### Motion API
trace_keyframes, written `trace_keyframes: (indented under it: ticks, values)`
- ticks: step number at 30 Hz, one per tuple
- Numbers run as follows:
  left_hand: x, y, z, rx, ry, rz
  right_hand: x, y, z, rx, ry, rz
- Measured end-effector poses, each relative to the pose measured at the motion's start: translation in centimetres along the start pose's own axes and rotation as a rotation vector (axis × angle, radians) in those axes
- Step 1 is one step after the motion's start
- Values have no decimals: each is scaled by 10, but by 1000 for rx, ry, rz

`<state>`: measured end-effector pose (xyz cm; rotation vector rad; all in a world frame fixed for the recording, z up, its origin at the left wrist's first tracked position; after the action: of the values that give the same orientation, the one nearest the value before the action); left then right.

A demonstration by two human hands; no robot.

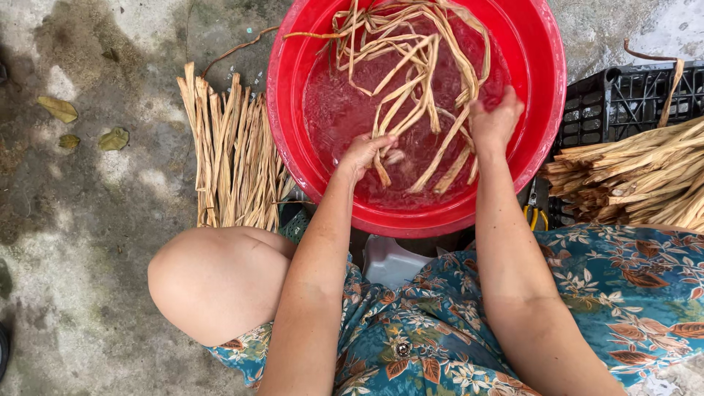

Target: The person repeatedly picks up bundles of dry sticks, submerges them in a red bucket of water, and agitates them by hand. The sticks are then placed into a black crate. The process is repeated for multiple bundles.

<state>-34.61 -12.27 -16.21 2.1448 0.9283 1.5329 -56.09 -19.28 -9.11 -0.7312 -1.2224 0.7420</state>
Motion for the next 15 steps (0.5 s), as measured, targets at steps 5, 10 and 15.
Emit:
trace_keyframes:
  ticks: [5, 10, 15]
  values:
    - [-10, -4, -2, -461, 54, -35, 8, 12, -22, 196, -175, -103]
    - [-10, 1, 5, -677, 200, -9, 14, 33, -36, 23, -194, -107]
    - [-4, 20, 9, -436, 232, -181, 18, 25, -42, -10, -264, -12]
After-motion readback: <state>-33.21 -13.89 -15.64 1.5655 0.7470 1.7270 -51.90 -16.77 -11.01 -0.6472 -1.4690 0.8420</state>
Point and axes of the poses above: each hand's wrist, its own x-axis away from the middle knuckle, its own z-axis out of the back of the hand, y = z × x, the point moved 4 cm from there along -x, towards the middle knuckle, and after that the axes turned 11 degrees about -x, right-handed, at the moved point
